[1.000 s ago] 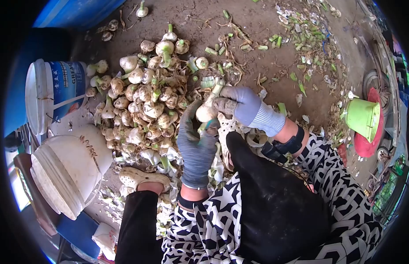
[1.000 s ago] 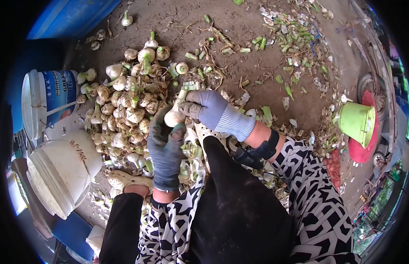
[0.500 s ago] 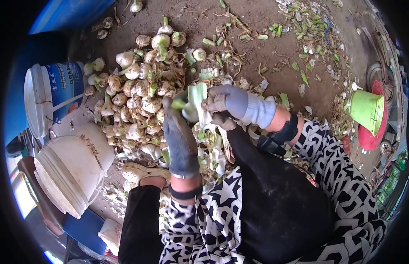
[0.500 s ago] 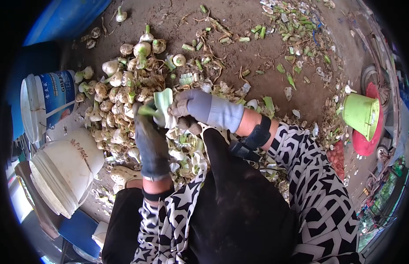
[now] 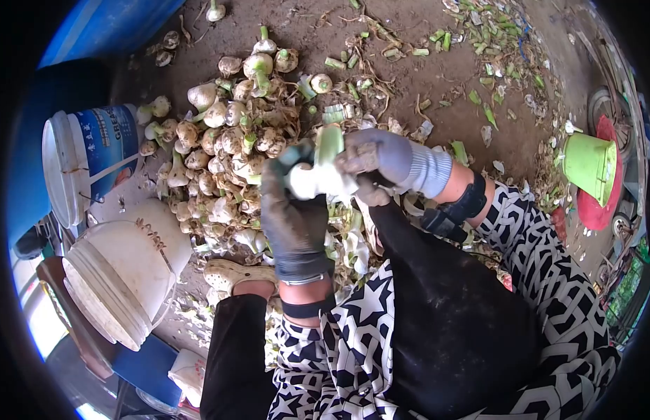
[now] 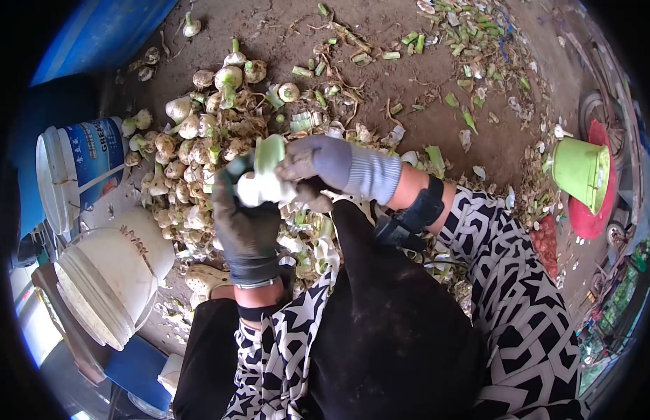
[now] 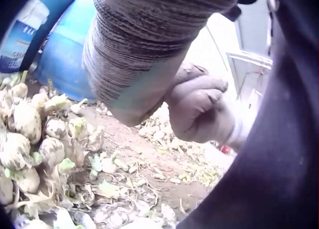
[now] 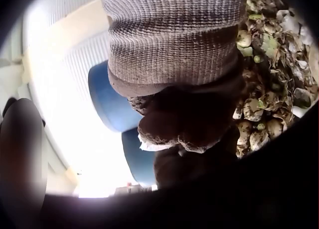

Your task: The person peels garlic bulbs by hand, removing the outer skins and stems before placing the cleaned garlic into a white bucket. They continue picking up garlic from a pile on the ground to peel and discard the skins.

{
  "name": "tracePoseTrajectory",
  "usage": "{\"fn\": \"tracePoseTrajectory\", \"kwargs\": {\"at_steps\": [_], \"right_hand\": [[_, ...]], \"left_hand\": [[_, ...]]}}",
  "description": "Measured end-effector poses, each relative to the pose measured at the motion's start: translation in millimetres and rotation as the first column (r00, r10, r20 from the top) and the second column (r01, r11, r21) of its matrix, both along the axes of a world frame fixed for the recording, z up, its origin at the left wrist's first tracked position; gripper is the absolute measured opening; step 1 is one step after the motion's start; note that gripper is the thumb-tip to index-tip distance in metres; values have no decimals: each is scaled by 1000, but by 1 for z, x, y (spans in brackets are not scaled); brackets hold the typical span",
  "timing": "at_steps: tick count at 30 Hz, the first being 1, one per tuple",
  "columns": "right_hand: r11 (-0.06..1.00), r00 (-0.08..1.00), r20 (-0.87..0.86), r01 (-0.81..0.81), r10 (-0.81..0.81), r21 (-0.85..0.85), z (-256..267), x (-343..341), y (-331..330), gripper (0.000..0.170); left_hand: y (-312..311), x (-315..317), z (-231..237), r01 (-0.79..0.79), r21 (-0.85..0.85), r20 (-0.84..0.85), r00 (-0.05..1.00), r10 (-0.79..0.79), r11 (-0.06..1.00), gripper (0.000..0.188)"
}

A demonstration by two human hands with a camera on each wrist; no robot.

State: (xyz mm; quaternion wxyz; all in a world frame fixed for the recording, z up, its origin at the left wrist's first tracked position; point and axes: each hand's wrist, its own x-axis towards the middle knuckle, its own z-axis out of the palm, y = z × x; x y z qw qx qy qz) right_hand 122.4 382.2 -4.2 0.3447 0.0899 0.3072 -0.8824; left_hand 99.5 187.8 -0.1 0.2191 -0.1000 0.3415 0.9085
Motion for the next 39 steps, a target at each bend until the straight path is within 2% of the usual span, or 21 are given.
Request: {"fn": "tracePoseTrajectory", "kwargs": {"at_steps": [1, 3, 6, 10, 12, 13, 14, 15, 16, 17, 18, 20, 22, 24, 25, 29, 30, 32, 35, 38, 39], "right_hand": [[925, 957, -232, 239, -173, 295, -13, 2, -6, 15], [959, 998, 56, -57, 43, 279, 3, 15, 22, 15], [682, 905, -332, 66, 267, 729, -57, 76, 57, 15], [975, 983, -179, 7, 34, 224, 26, 67, 68, 29], [904, 963, -271, 122, -8, 410, 36, 63, 73, 36], [599, 917, -3, -257, 398, 759, 33, 53, 74, 32], [68, 707, 396, -529, 586, 846, 29, 45, 76, 29], [56, 713, 399, -521, 577, 852, 18, 45, 77, 29], [-229, 680, 415, -351, 605, 908, 0, 48, 74, 35], [-478, 640, 445, -136, 627, 868, -16, 51, 71, 40], [-359, 754, 306, -101, 581, 928, -27, 41, 68, 52], [-239, 874, 192, -91, 446, 967, -12, -5, 43, 58], [-292, 890, -4, 155, 457, 944, -45, -44, 20, 61], [-333, 864, -73, 268, 497, 904, -86, -84, 6, 51], [-312, 833, -65, 277, 549, 909, -104, -100, 8, 46], [-122, 895, -245, 309, 372, 943, -90, -114, 3, 37], [-124, 890, -249, 316, 382, 941, -72, -104, 0, 37], [722, 971, -234, 126, 51, 681, -36, -80, -7, 25], [654, 876, -481, 388, -41, 649, -13, -55, -28, 12], [788, 875, -324, 470, -359, 398, -15, -43, -43, 13], [686, 895, -415, 404, -161, 605, -7, -43, -41, 14]], "left_hand": [[-1, -5, 11, -33, 115, 83, 996, 24, 993, 31], [-15, -21, 11, -51, 362, 95, 995, 17, 931, 29], [-22, -28, 22, -186, 342, 188, 974, 127, 921, 38], [-25, -32, 20, -245, 409, 261, 954, 145, 879, 44], [-30, -37, 21, -293, 373, 346, 924, 162, 880, 43], [-35, -46, 25, -350, 290, 410, 886, 215, 891, 41], [-53, -63, 19, -368, 290, 399, 885, 238, 883, 43], [-81, -92, 15, -241, 589, 264, 960, 99, 771, 45], [-108, -121, 47, -348, 500, 354, 918, 180, 793, 53], [-136, -133, 78, 20, 598, 12, 999, -34, 801, 64], [-137, -152, 110, -292, 574, 31, 941, 336, 765, 77], [-165, -166, 127, -185, 369, -295, 906, 303, 911, 92], [-140, -146, 113, -409, 0, -194, 895, 402, 912, 87], [-113, -123, 78, -303, -231, -78, 953, 293, 925, 65], [-107, -105, 39, -152, -378, -298, 954, 36, 913, 55], [-19, -32, 15, -156, -826, -344, 901, -264, 542, 57], [-10, -25, 7, -290, -856, -463, 798, -387, 428, 62], [-3, -24, -4, -339, -856, -495, 757, -427, 391, 64], [-2, -16, -5, -203, -827, -447, 803, -394, 525, 60], [0, -12, 3, -206, -834, -436, 816, -381, 512, 51], [-1, -10, 4, -250, -816, -477, 801, -362, 522, 52]]}}
